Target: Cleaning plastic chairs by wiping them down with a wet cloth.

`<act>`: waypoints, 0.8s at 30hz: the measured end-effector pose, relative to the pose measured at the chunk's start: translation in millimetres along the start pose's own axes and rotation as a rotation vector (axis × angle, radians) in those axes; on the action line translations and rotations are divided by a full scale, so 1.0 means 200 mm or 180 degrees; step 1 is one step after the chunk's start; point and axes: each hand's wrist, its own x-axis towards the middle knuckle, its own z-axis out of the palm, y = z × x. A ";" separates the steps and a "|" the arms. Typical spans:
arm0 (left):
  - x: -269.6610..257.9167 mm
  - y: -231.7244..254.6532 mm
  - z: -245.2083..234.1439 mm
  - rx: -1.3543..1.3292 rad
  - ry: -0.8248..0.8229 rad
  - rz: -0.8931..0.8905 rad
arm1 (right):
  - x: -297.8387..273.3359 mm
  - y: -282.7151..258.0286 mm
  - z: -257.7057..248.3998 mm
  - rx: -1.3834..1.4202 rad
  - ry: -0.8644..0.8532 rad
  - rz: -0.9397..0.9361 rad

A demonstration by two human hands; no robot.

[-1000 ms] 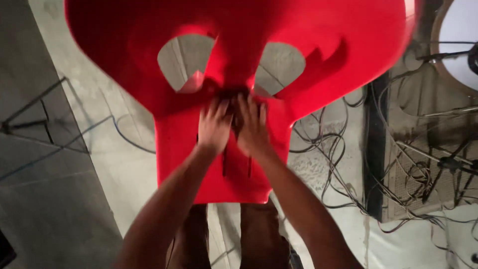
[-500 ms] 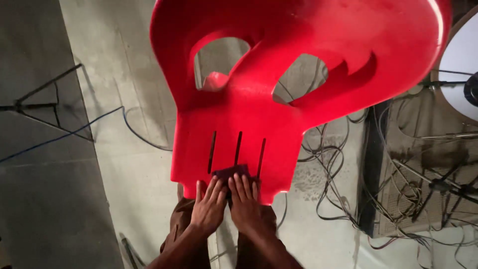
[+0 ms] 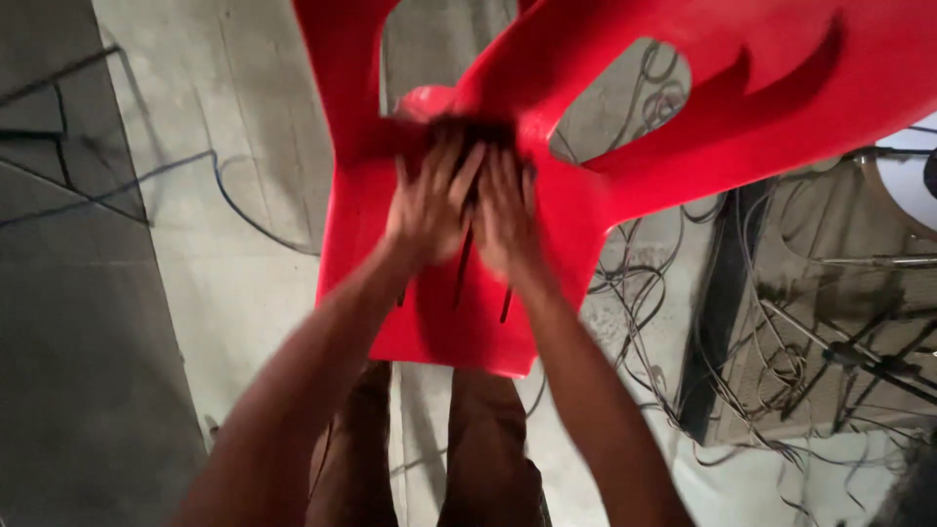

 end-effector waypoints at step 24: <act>0.18 0.41 0.27 0.0466 0.0361 0.0122 | -0.22 0.28 -0.13 -0.0321 0.0426 0.0567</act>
